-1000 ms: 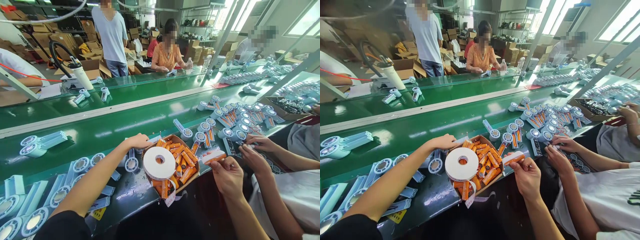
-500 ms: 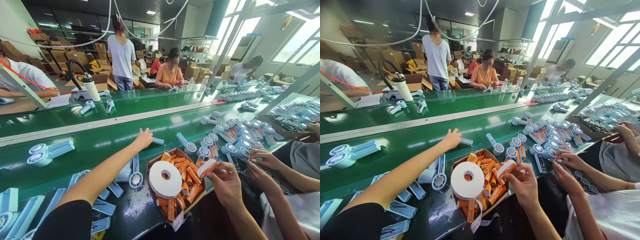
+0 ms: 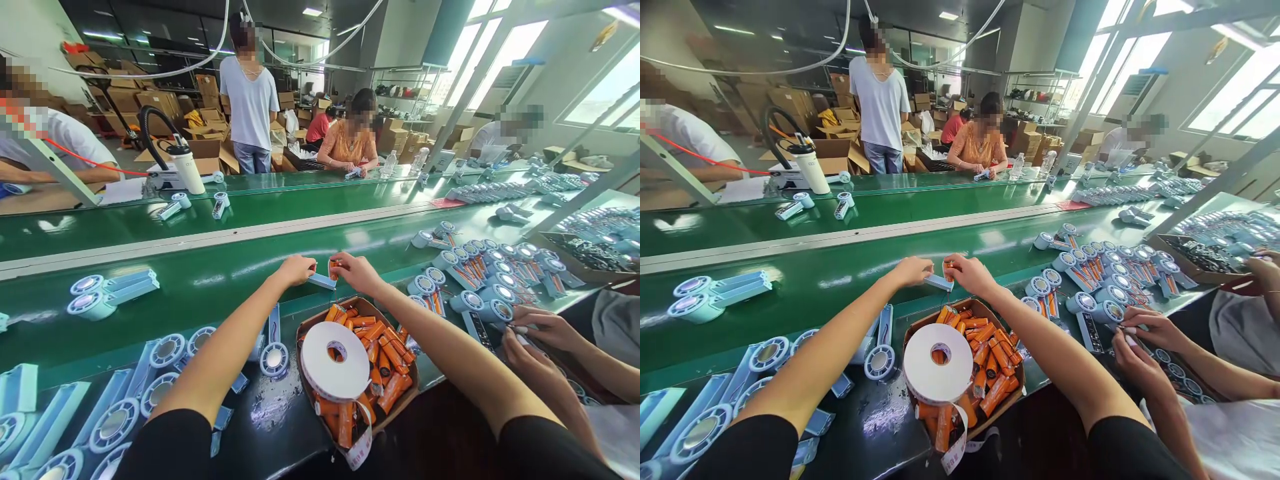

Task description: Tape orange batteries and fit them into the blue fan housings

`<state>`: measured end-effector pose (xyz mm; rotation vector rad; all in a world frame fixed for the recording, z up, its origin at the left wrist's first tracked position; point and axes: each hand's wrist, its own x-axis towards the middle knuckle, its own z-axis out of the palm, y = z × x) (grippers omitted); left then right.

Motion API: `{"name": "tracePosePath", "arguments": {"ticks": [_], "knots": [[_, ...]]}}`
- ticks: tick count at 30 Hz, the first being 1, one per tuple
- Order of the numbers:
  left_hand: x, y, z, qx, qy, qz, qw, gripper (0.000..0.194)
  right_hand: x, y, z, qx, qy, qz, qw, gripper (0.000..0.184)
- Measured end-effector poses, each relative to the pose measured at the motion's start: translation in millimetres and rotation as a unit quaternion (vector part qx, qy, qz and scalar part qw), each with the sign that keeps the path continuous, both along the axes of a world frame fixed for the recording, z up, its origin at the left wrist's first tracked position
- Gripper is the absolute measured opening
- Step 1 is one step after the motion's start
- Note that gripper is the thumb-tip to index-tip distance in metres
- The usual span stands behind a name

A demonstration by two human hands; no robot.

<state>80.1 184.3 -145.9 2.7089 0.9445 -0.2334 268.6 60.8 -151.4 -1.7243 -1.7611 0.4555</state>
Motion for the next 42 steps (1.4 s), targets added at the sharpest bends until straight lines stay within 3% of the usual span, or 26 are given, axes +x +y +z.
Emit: {"name": "tracePosePath", "arguments": {"ticks": [5,15,21,29,32,35,38,40,42], "knots": [[5,-1,-5.1,-0.008,-0.016,0.017,1.0,0.03,2,12,-4.7,-0.038,-0.1,0.026,0.994,0.027],[19,-3,-10.2,-0.023,-0.034,0.043,0.998,0.033,-4,3,4.9,-0.099,-0.257,0.094,0.957,0.029],[28,-3,-11.1,-0.027,-0.045,0.043,0.998,0.032,0,11,3.2,-0.128,-0.297,0.048,0.945,0.038],[40,1,-14.5,-0.042,-0.065,0.069,0.995,0.033,-2,21,-5.8,-0.165,-0.327,0.088,0.926,0.038],[43,-3,-15.0,-0.043,-0.066,0.076,0.994,0.033,-9,28,-4.3,-0.18,-0.324,0.094,0.924,0.03],[46,-8,-9.8,-0.036,-0.064,0.085,0.994,0.033,-14,36,10.4,-0.185,-0.305,0.081,0.931,0.019],[48,-15,2.9,-0.021,-0.065,0.098,0.993,0.034,-12,34,38.5,-0.15,-0.265,0.047,0.951,0.015],[44,-23,14.4,-0.008,-0.077,0.105,0.991,0.034,-8,15,57.0,-0.1,-0.236,0.005,0.967,0.029],[31,-38,26.7,0.01,-0.104,0.104,0.989,0.037,-1,-26,67.5,-0.028,-0.181,-0.046,0.982,0.045]]}}
